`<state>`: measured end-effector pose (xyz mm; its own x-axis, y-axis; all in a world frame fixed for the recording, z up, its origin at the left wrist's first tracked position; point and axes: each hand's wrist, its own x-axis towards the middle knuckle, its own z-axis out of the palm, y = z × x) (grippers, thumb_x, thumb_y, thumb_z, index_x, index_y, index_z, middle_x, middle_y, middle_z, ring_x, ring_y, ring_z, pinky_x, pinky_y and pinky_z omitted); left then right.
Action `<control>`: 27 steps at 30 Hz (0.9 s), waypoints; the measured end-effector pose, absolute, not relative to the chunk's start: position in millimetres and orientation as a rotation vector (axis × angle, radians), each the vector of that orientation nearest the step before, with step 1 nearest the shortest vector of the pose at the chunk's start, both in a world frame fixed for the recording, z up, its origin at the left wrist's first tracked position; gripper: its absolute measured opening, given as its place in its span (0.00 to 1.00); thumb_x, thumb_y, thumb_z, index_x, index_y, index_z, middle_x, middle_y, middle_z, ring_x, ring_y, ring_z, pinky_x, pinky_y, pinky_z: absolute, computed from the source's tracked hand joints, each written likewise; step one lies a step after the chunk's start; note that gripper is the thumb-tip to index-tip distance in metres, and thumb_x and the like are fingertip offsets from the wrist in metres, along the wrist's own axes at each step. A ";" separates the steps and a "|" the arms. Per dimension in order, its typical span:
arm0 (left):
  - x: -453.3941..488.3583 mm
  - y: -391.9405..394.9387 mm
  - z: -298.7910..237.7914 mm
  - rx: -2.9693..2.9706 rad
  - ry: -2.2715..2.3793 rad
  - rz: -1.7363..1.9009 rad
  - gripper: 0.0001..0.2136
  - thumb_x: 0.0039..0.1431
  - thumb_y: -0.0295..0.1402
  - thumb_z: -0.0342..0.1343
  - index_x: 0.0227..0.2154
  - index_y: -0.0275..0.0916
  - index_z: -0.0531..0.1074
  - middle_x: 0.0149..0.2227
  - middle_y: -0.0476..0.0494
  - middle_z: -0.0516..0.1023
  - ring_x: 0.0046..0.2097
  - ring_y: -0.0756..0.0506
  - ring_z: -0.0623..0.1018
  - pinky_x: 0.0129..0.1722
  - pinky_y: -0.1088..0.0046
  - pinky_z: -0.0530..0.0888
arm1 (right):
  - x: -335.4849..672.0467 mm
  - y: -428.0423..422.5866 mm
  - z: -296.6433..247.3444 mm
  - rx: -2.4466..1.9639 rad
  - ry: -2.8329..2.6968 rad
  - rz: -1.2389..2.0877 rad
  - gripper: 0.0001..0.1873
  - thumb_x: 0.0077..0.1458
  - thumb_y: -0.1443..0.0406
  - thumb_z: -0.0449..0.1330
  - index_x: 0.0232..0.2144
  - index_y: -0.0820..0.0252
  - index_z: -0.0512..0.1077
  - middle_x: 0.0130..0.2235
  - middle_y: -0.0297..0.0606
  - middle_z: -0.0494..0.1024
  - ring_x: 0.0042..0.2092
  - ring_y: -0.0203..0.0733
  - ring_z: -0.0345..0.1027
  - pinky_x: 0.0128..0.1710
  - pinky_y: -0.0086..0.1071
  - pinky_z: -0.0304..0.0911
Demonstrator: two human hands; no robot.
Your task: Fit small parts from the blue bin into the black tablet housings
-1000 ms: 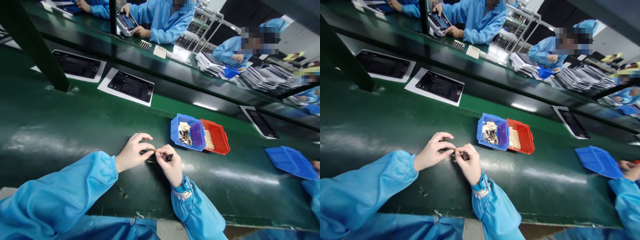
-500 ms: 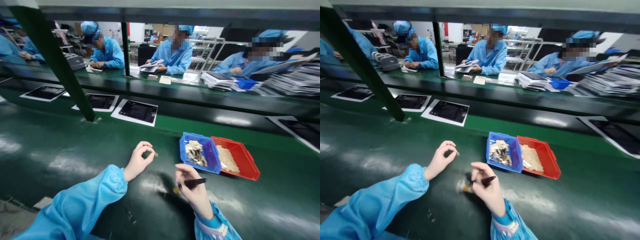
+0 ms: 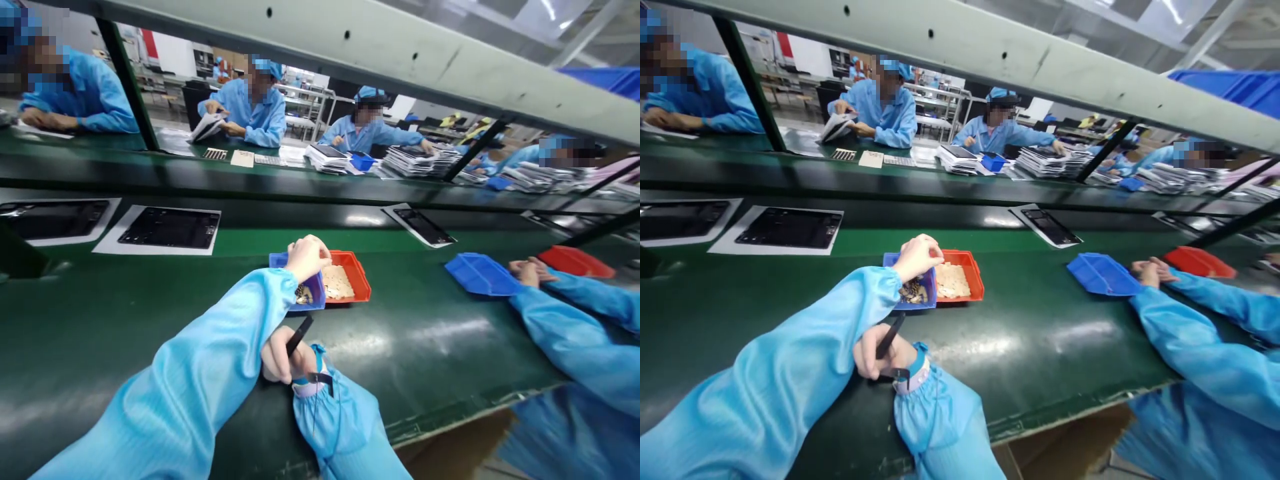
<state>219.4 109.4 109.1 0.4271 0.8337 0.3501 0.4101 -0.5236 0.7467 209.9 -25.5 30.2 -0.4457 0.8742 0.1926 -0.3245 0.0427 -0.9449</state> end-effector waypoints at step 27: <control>-10.7 -23.3 42.7 1.863 0.832 1.353 0.13 0.58 0.26 0.42 0.19 0.36 0.65 0.16 0.53 0.64 0.19 0.54 0.64 0.21 0.80 0.61 | 169.0 -31.1 58.5 -0.702 -0.834 1.447 0.20 0.52 0.47 0.54 0.30 0.54 0.72 0.21 0.29 0.62 0.21 0.31 0.52 0.21 0.26 0.52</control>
<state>-10.7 -23.3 42.7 0.2555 0.8109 0.5264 0.1045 -0.5645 0.8188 169.0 -31.1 58.5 -0.0530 0.9966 0.0637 -0.5545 0.0237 -0.8319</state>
